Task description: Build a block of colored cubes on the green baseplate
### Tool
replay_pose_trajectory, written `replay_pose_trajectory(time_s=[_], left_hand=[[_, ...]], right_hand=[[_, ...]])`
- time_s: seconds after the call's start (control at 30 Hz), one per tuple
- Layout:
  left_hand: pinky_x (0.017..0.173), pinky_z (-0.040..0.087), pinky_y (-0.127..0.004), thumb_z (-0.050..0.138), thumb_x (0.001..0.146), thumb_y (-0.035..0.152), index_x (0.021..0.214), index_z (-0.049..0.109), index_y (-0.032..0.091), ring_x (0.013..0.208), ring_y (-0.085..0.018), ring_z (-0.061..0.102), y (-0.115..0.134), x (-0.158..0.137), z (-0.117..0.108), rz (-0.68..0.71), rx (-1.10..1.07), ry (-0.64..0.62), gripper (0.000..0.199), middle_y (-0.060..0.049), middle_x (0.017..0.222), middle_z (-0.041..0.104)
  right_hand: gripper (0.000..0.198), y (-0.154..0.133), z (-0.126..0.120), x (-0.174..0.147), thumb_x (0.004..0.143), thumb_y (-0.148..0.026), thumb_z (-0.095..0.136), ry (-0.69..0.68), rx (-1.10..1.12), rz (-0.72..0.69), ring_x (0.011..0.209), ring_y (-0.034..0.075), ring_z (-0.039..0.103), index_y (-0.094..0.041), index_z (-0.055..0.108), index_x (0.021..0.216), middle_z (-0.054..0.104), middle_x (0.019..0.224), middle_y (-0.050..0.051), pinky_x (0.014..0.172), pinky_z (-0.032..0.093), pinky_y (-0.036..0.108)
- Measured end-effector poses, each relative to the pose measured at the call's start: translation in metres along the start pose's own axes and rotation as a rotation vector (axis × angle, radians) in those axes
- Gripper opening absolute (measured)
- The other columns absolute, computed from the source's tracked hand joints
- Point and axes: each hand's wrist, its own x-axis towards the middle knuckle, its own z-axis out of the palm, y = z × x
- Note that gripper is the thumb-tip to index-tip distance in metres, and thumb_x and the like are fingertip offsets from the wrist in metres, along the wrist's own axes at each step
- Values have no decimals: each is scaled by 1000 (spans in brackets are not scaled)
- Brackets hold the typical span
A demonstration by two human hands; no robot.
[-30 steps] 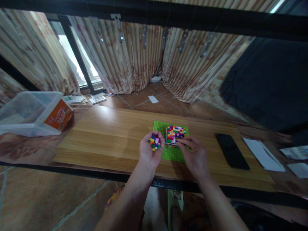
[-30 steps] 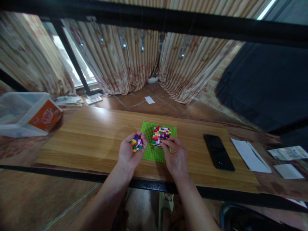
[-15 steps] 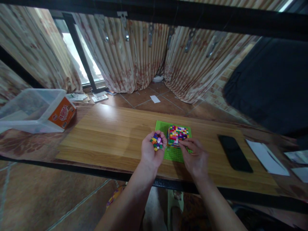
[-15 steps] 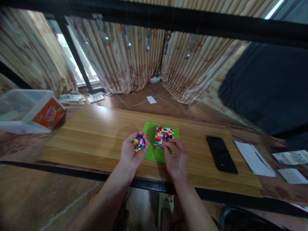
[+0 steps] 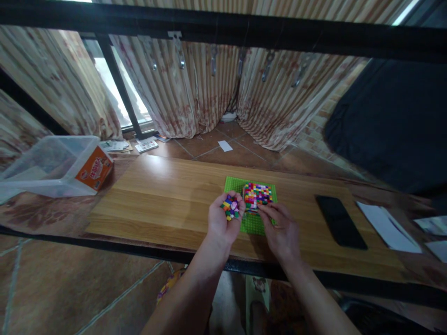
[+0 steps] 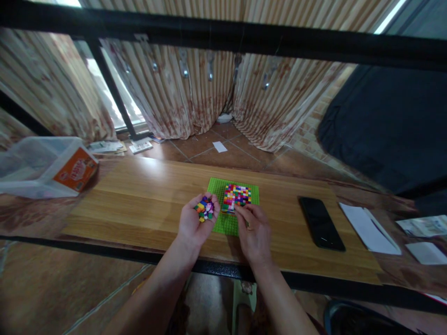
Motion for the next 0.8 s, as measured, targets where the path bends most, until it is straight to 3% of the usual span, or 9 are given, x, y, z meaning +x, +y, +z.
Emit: replay_pose_trajectory(time_s=[0.17,0.37,0.6,0.8], left_hand=[[65,54,-22,47,86,14,67,61,9,64,-11,61,-2,0,1,4,37,-16,24,-6,67,60],[60,50,-22,47,86,18,70,61,12,62,-12,59,-4,-1,-1,-39,108,-76,22,-6,69,59],[58,49,-21,46,85,17,67,60,13,58,-11,56,-11,-3,-1,-15,149,-105,22,-4,66,57],[58,50,-21,44,86,15,67,59,12,58,-11,57,-12,-3,1,-6,111,-53,24,-5,67,58]], right_hand=[[19,-30,-12,4,90,-28,56,30,138,-1,89,19,64,-23,72,99,68,96,6,81,52,35],[12,-61,-15,3,87,-28,61,-210,324,52,85,16,65,-24,71,93,68,93,2,76,52,30],[11,-64,-4,1,83,-29,63,-190,320,220,82,18,64,-24,71,87,69,89,2,74,50,32],[17,-65,-7,2,89,-30,54,-193,301,174,89,19,64,-22,69,91,68,94,5,79,50,33]])
